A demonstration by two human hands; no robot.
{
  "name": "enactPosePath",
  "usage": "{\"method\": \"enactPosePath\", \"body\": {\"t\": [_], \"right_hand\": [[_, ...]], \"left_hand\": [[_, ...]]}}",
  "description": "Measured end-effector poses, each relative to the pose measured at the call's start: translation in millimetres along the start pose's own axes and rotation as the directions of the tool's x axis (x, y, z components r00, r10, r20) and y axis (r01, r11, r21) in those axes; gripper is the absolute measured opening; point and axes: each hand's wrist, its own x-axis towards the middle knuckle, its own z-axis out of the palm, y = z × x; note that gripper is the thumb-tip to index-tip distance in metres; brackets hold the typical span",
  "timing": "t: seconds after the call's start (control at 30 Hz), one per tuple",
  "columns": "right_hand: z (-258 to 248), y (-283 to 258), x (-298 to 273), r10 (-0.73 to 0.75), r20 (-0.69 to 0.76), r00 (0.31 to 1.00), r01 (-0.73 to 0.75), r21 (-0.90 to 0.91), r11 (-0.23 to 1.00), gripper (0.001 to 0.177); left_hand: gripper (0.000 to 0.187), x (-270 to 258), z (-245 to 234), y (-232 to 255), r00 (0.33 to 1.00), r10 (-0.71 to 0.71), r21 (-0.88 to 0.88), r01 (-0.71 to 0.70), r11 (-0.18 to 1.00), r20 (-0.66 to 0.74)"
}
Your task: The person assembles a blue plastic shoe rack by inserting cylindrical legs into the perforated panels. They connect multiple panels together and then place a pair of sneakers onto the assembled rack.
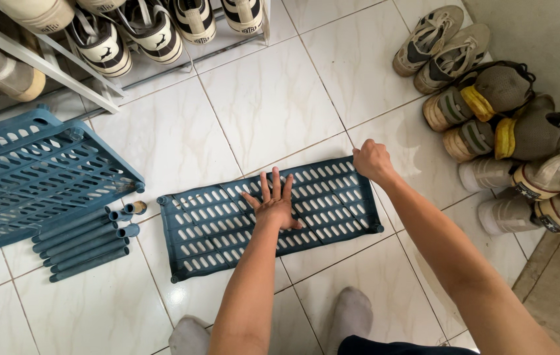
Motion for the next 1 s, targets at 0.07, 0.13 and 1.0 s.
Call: {"method": "enactPosePath", "body": {"t": [0.07, 0.13, 1.0], "right_hand": [[0, 0, 1, 0.008, 0.034, 0.999, -0.007, -0.006, 1.000, 0.045], [-4, -1, -1, -0.055, 0.032, 0.998, 0.055, -0.013, 0.998, 0.044], [-20, 1, -8, -0.036, 0.134, 0.990, 0.042, -0.044, 0.998, 0.050]], "left_hand": [[0.139, 0, 1, 0, 1.000, 0.001, 0.002, -0.001, 1.000, 0.000], [0.139, 0, 1, -1, 1.000, 0.004, 0.000, -0.004, 1.000, -0.004], [0.140, 1, 3, -2, 1.000, 0.015, -0.018, -0.015, 1.000, -0.013]]}}
